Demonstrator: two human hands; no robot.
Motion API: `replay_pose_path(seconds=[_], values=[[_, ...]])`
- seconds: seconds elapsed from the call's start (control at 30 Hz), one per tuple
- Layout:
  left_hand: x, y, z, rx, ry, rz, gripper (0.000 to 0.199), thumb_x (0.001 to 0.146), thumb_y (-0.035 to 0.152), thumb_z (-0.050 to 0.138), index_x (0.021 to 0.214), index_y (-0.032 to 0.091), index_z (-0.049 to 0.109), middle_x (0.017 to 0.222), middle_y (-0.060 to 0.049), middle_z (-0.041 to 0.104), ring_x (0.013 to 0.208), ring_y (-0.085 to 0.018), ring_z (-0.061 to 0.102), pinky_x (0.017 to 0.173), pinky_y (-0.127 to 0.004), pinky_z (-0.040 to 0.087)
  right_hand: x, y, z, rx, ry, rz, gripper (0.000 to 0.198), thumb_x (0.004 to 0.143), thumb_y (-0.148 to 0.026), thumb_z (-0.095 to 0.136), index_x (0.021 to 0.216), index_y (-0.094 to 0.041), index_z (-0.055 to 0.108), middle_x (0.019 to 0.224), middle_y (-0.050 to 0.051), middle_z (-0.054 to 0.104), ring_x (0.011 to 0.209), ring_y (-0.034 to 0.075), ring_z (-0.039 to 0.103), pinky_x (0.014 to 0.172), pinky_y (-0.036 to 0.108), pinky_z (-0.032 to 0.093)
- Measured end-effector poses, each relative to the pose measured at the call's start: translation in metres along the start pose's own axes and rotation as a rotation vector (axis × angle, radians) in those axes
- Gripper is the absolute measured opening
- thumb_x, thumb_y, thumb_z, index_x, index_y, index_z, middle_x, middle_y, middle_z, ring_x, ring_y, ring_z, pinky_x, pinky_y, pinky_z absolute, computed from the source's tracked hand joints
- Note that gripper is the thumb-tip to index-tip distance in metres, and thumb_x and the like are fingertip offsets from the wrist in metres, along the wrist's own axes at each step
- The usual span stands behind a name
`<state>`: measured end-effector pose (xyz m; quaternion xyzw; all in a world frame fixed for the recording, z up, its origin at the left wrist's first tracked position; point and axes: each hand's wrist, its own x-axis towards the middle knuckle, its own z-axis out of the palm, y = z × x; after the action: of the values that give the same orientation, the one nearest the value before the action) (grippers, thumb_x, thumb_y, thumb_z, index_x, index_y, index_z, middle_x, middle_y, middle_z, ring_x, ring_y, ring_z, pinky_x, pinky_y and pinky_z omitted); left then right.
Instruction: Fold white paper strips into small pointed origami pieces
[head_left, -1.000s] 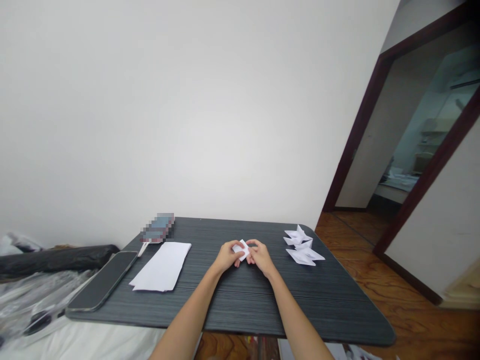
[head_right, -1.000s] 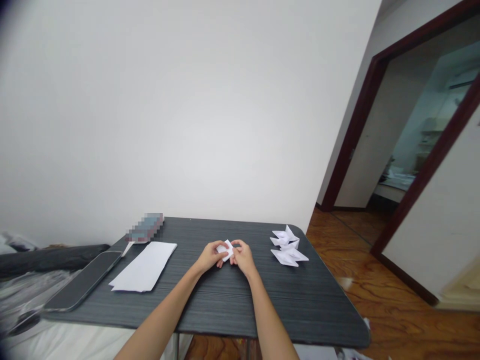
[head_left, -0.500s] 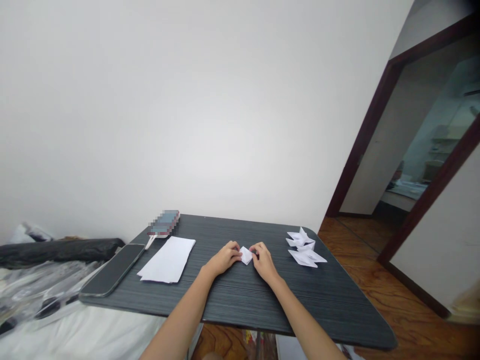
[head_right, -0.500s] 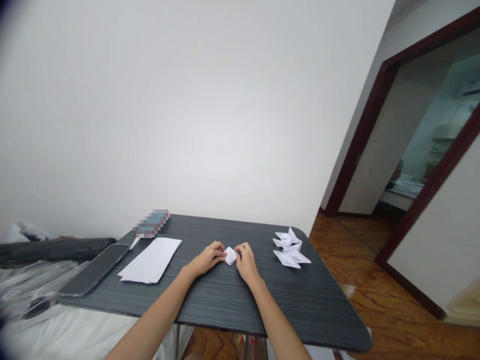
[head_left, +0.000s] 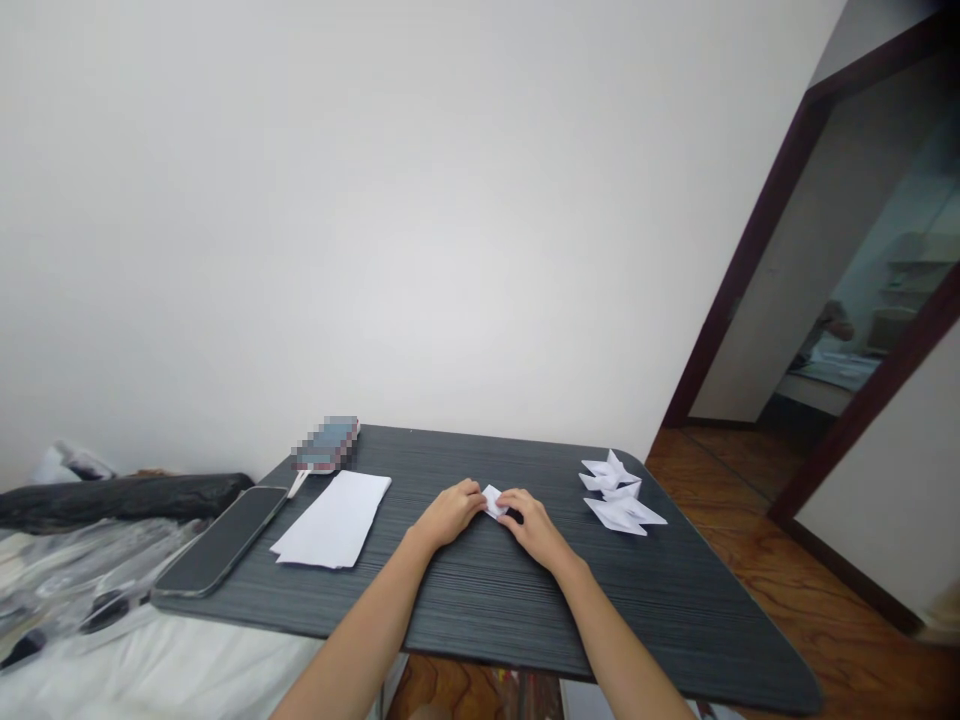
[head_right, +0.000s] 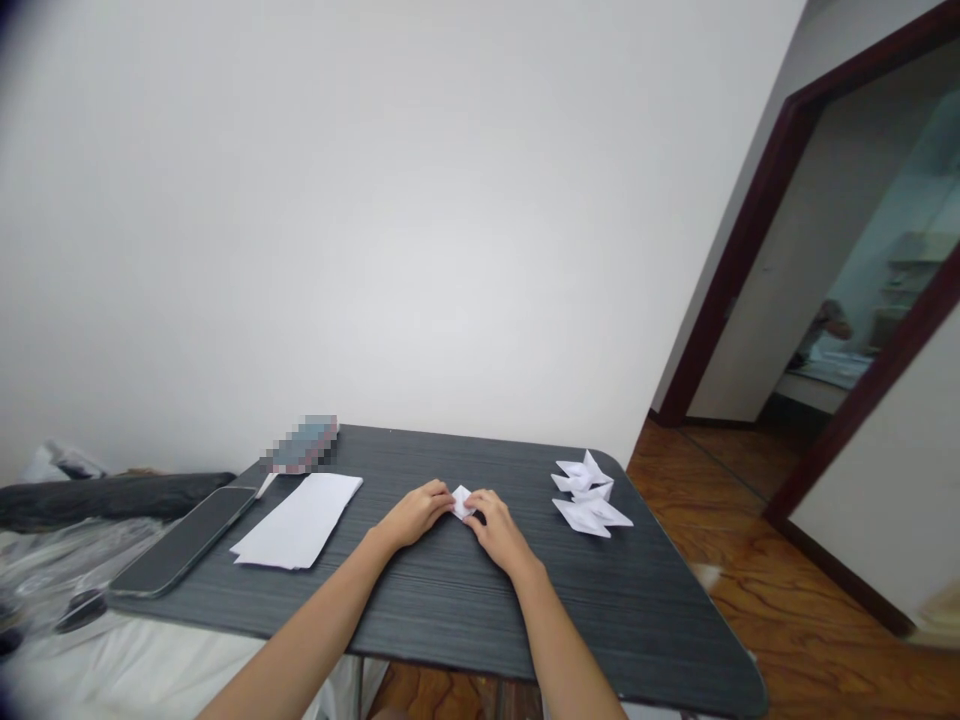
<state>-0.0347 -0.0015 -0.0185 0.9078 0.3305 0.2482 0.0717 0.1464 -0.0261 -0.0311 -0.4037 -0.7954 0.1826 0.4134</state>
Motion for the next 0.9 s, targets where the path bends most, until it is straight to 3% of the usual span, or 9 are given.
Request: replay_pose_path(seconds=[0.17, 0.33, 0.53, 0.67, 0.9], values=[[0.001, 0.001, 0.001, -0.010, 0.017, -0.006, 0.030, 0.083, 0.030, 0.032, 0.085, 0.017, 0.059, 0.080, -0.005, 0.050, 0.077, -0.013, 0.046, 0.072, -0.023, 0.037, 0.000, -0.004, 0.001, -0.058, 0.008, -0.029, 0.021, 0.076, -0.018, 0.044, 0.088, -0.021, 0.061, 0.087, 0.006, 0.056, 0.084, 0.018, 0.048, 0.077, 0.033, 0.037], [-0.001, 0.000, 0.001, -0.042, 0.033, 0.009, 0.028, 0.080, 0.034, 0.039, 0.086, 0.017, 0.060, 0.083, -0.005, 0.051, 0.078, -0.013, 0.046, 0.073, -0.025, 0.038, 0.001, -0.009, 0.001, -0.075, 0.018, -0.037, 0.020, 0.077, -0.021, 0.043, 0.077, -0.020, 0.063, 0.080, 0.005, 0.057, 0.079, 0.017, 0.049, 0.074, 0.031, 0.037], [0.001, -0.005, 0.005, -0.139, 0.064, 0.001, 0.024, 0.080, 0.025, 0.039, 0.085, 0.017, 0.062, 0.080, -0.005, 0.054, 0.079, -0.014, 0.046, 0.073, -0.026, 0.038, 0.003, -0.003, 0.001, -0.012, 0.078, 0.049, 0.017, 0.075, -0.022, 0.045, 0.068, -0.019, 0.060, 0.069, 0.003, 0.056, 0.064, 0.014, 0.048, 0.062, 0.026, 0.037], [0.002, -0.009, 0.006, -0.164, 0.079, -0.006, 0.020, 0.078, 0.024, 0.044, 0.078, 0.016, 0.063, 0.080, -0.004, 0.053, 0.077, -0.013, 0.047, 0.070, -0.024, 0.038, 0.000, 0.002, 0.002, -0.009, 0.048, 0.074, 0.008, 0.069, -0.019, 0.052, 0.074, -0.019, 0.059, 0.077, 0.003, 0.055, 0.073, 0.015, 0.048, 0.066, 0.026, 0.037], [0.004, -0.016, 0.013, -0.193, 0.106, -0.078, 0.013, 0.074, 0.017, 0.048, 0.070, 0.015, 0.061, 0.075, -0.003, 0.053, 0.073, -0.012, 0.048, 0.068, -0.023, 0.037, -0.002, 0.001, 0.006, -0.139, 0.071, 0.098, 0.013, 0.069, -0.011, 0.048, 0.059, -0.018, 0.051, 0.070, 0.002, 0.051, 0.069, 0.015, 0.046, 0.064, 0.027, 0.036]])
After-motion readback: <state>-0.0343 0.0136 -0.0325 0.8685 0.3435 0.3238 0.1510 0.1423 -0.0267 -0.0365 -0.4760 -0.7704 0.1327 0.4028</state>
